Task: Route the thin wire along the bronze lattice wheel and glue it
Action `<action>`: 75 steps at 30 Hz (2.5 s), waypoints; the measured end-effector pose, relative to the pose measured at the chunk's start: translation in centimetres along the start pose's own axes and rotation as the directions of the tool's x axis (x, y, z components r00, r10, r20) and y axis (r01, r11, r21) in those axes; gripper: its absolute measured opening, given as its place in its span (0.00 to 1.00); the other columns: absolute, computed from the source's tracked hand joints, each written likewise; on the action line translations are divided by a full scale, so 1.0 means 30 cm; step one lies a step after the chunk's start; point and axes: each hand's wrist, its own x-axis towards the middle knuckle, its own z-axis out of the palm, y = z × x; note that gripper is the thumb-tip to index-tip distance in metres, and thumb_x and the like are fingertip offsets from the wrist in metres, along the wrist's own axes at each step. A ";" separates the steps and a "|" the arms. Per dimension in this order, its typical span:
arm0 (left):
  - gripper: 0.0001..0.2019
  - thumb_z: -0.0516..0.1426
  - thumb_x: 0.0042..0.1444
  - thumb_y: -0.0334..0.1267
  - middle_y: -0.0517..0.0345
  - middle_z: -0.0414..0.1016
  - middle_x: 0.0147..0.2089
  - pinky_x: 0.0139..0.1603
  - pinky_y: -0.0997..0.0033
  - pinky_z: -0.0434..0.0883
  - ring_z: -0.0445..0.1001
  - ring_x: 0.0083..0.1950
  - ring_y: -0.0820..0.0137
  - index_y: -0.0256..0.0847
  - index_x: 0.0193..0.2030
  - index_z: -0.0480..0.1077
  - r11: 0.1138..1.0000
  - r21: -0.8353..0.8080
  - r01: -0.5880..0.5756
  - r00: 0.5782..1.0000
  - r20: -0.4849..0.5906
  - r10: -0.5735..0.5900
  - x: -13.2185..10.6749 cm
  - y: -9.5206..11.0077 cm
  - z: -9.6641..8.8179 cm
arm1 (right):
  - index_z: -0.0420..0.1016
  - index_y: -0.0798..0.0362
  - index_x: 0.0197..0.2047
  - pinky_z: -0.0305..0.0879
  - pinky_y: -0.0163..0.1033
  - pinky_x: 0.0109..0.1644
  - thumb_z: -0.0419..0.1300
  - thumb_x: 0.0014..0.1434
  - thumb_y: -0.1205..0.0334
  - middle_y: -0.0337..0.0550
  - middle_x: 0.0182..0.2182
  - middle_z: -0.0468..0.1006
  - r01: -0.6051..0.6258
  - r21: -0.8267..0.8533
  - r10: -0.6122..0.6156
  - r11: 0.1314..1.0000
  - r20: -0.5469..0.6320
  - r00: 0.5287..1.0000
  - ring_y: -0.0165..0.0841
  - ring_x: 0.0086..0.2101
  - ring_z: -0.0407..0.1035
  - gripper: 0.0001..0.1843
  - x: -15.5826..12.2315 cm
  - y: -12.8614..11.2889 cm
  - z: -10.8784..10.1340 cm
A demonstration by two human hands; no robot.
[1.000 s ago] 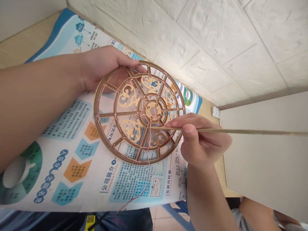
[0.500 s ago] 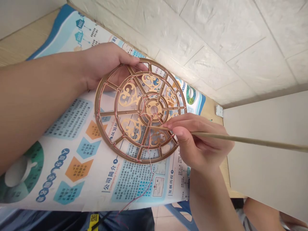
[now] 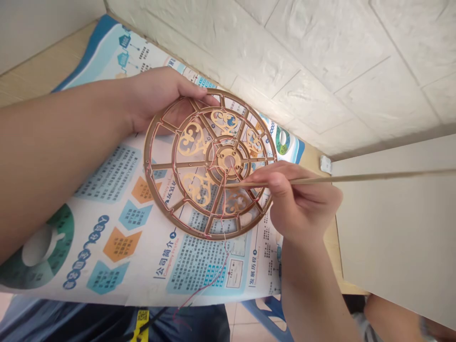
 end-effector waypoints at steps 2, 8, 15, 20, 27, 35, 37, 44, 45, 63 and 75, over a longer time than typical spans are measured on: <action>0.12 0.52 0.68 0.32 0.48 0.81 0.41 0.62 0.49 0.76 0.81 0.56 0.52 0.30 0.47 0.76 1.000 -0.008 0.007 1.000 -0.005 -0.007 -0.001 0.001 -0.002 | 0.84 0.50 0.31 0.75 0.42 0.28 0.63 0.70 0.61 0.40 0.25 0.81 -0.016 0.011 0.018 1.000 -0.175 0.984 0.35 0.27 0.79 0.15 0.001 -0.001 -0.004; 0.11 0.54 0.66 0.32 0.46 0.82 0.42 0.56 0.52 0.80 0.84 0.43 0.60 0.30 0.46 0.76 1.000 -0.013 0.014 1.000 0.018 -0.014 -0.002 0.000 -0.005 | 0.85 0.50 0.31 0.76 0.44 0.26 0.65 0.67 0.62 0.41 0.25 0.82 -0.033 0.074 0.048 0.997 -0.211 0.976 0.37 0.26 0.79 0.12 0.003 -0.008 -0.024; 0.09 0.57 0.63 0.32 0.48 0.83 0.40 0.54 0.49 0.82 0.84 0.37 0.61 0.31 0.44 0.78 1.000 -0.008 0.014 0.999 0.034 -0.014 0.004 -0.001 -0.005 | 0.84 0.49 0.33 0.75 0.42 0.30 0.64 0.68 0.65 0.39 0.26 0.83 -0.010 0.049 0.014 0.999 -0.092 0.996 0.34 0.28 0.78 0.11 -0.008 0.004 -0.013; 0.09 0.57 0.63 0.32 0.48 0.83 0.40 0.54 0.47 0.82 0.85 0.38 0.59 0.31 0.43 0.78 1.000 -0.007 0.004 0.999 0.045 -0.004 0.013 -0.005 -0.017 | 0.85 0.49 0.33 0.73 0.39 0.30 0.64 0.66 0.70 0.38 0.26 0.82 0.003 0.034 -0.001 0.999 -0.053 0.999 0.32 0.29 0.78 0.12 -0.005 0.006 -0.009; 0.10 0.56 0.65 0.32 0.47 0.83 0.41 0.53 0.48 0.82 0.85 0.39 0.59 0.31 0.44 0.78 1.000 0.004 0.003 0.998 0.069 -0.003 0.008 -0.002 -0.016 | 0.83 0.49 0.31 0.74 0.42 0.28 0.64 0.68 0.64 0.40 0.26 0.83 -0.038 0.019 0.039 0.999 -0.064 0.997 0.35 0.28 0.79 0.12 -0.006 0.000 -0.016; 0.11 0.55 0.65 0.32 0.44 0.83 0.41 0.56 0.49 0.80 0.85 0.38 0.60 0.29 0.44 0.78 1.000 -0.005 -0.018 0.997 0.069 0.019 0.002 -0.002 -0.009 | 0.85 0.48 0.33 0.71 0.41 0.27 0.65 0.66 0.68 0.40 0.26 0.82 -0.012 0.055 0.014 0.998 -0.042 0.999 0.35 0.27 0.78 0.11 -0.005 -0.002 -0.014; 0.10 0.55 0.65 0.32 0.43 0.83 0.42 0.58 0.48 0.80 0.85 0.39 0.60 0.29 0.44 0.77 1.000 -0.007 -0.016 0.998 0.064 0.016 0.003 -0.003 -0.008 | 0.85 0.47 0.34 0.71 0.42 0.27 0.65 0.66 0.69 0.40 0.25 0.82 0.000 0.031 0.001 1.000 -0.035 0.999 0.35 0.28 0.78 0.11 -0.004 -0.003 -0.014; 0.10 0.56 0.65 0.32 0.45 0.83 0.41 0.58 0.49 0.79 0.84 0.39 0.61 0.29 0.43 0.77 0.999 -0.024 -0.027 0.998 0.057 0.028 0.010 -0.005 -0.016 | 0.84 0.46 0.33 0.69 0.43 0.26 0.65 0.66 0.66 0.40 0.25 0.82 -0.027 0.028 0.027 0.999 0.010 1.000 0.37 0.27 0.77 0.10 -0.016 -0.004 -0.012; 0.10 0.55 0.65 0.32 0.45 0.83 0.42 0.58 0.49 0.79 0.84 0.39 0.61 0.30 0.43 0.77 0.999 -0.019 -0.027 0.998 0.051 0.028 0.010 -0.004 -0.017 | 0.84 0.46 0.32 0.70 0.43 0.26 0.65 0.67 0.65 0.40 0.26 0.82 -0.036 0.027 0.036 0.999 -0.002 0.999 0.37 0.27 0.78 0.11 -0.017 -0.007 -0.012; 0.08 0.57 0.62 0.30 0.44 0.83 0.41 0.55 0.48 0.81 0.85 0.38 0.59 0.30 0.43 0.77 1.000 -0.006 -0.023 0.995 0.096 0.024 0.004 -0.005 -0.009 | 0.79 0.52 0.39 0.63 0.35 0.27 0.63 0.64 0.67 0.39 0.31 0.78 -0.354 -0.197 0.399 0.914 0.282 0.873 0.29 0.28 0.70 0.03 -0.007 -0.001 0.009; 0.06 0.57 0.62 0.29 0.51 0.81 0.36 0.44 0.54 0.84 0.83 0.32 0.64 0.30 0.39 0.75 1.000 0.001 -0.014 0.992 0.122 0.014 -0.002 -0.004 -0.003 | 0.75 0.53 0.32 0.59 0.37 0.30 0.60 0.65 0.67 0.37 0.26 0.73 -0.272 -0.333 0.393 0.903 0.381 0.837 0.29 0.27 0.65 0.09 0.006 -0.013 0.025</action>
